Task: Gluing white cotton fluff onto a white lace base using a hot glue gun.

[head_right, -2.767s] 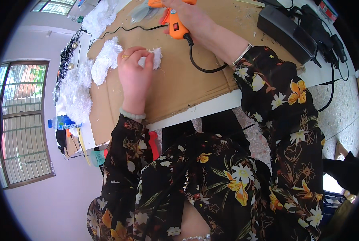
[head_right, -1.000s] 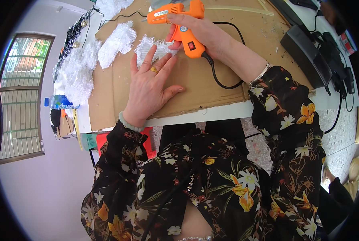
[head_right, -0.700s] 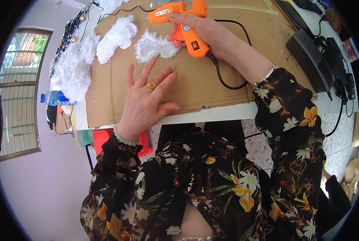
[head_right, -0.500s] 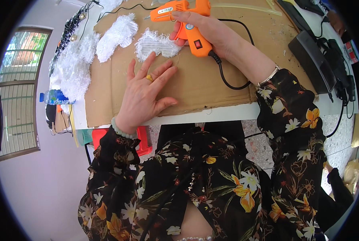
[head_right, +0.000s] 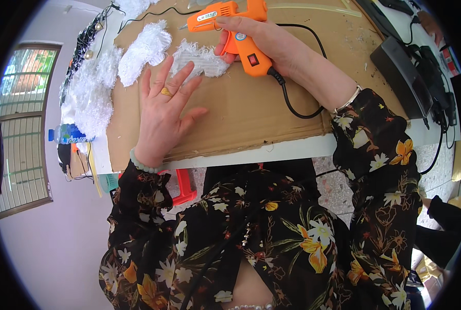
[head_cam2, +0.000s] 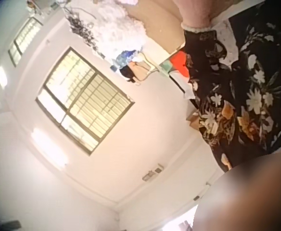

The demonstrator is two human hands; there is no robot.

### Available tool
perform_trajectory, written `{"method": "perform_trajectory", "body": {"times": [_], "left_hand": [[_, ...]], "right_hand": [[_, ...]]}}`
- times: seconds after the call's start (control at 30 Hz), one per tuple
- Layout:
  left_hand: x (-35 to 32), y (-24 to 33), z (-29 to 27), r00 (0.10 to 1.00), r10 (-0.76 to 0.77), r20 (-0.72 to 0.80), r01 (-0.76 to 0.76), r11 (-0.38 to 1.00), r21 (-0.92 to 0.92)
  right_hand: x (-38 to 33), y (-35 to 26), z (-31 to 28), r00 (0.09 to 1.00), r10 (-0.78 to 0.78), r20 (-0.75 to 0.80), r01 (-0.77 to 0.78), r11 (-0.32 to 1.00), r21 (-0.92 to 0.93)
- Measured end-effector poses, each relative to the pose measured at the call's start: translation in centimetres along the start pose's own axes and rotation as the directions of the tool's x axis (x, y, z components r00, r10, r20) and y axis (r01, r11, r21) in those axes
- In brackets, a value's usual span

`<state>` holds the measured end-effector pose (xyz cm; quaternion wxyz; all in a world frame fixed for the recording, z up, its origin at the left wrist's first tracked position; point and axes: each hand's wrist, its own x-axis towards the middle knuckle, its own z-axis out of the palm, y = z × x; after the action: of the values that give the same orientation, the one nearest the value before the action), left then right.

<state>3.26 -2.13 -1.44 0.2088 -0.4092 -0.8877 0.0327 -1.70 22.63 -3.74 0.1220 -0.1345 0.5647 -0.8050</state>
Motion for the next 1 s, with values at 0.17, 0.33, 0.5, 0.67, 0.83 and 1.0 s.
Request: {"method": "perform_trajectory", "body": {"times": [0.17, 0.33, 0.5, 0.67, 0.83, 1.0], "left_hand": [[0.1, 0.3, 0.2, 0.998, -0.019, 0.064, 0.023, 0.998, -0.058], [0.9, -0.4, 1.2, 0.998, -0.013, 0.060, 0.017, 0.997, -0.069], [0.5, -0.6, 0.9, 1.000, 0.007, 0.005, -0.007, 0.997, -0.076], [0.7, -0.7, 1.0, 1.000, 0.011, 0.015, -0.010, 0.998, -0.067], [1.3, -0.6, 1.4, 1.000, 0.028, 0.008, -0.027, 0.996, -0.081], [1.1, -0.4, 0.6, 0.998, 0.003, -0.064, -0.007, 0.998, -0.065]], "right_hand": [[-0.2, -0.2, -0.2, 1.000, -0.023, 0.001, 0.023, 0.998, -0.055], [-0.2, -0.2, -0.5, 1.000, -0.013, -0.006, 0.012, 0.997, -0.077], [-0.4, -0.5, 0.0, 1.000, -0.010, -0.006, 0.010, 0.998, -0.066], [-0.5, -0.7, 0.0, 1.000, -0.011, -0.012, 0.010, 0.998, -0.063], [-0.6, -0.5, -0.3, 0.999, -0.001, -0.034, -0.001, 0.998, -0.065], [-0.8, -1.1, 0.2, 1.000, 0.000, -0.025, -0.002, 0.998, -0.061]]}}
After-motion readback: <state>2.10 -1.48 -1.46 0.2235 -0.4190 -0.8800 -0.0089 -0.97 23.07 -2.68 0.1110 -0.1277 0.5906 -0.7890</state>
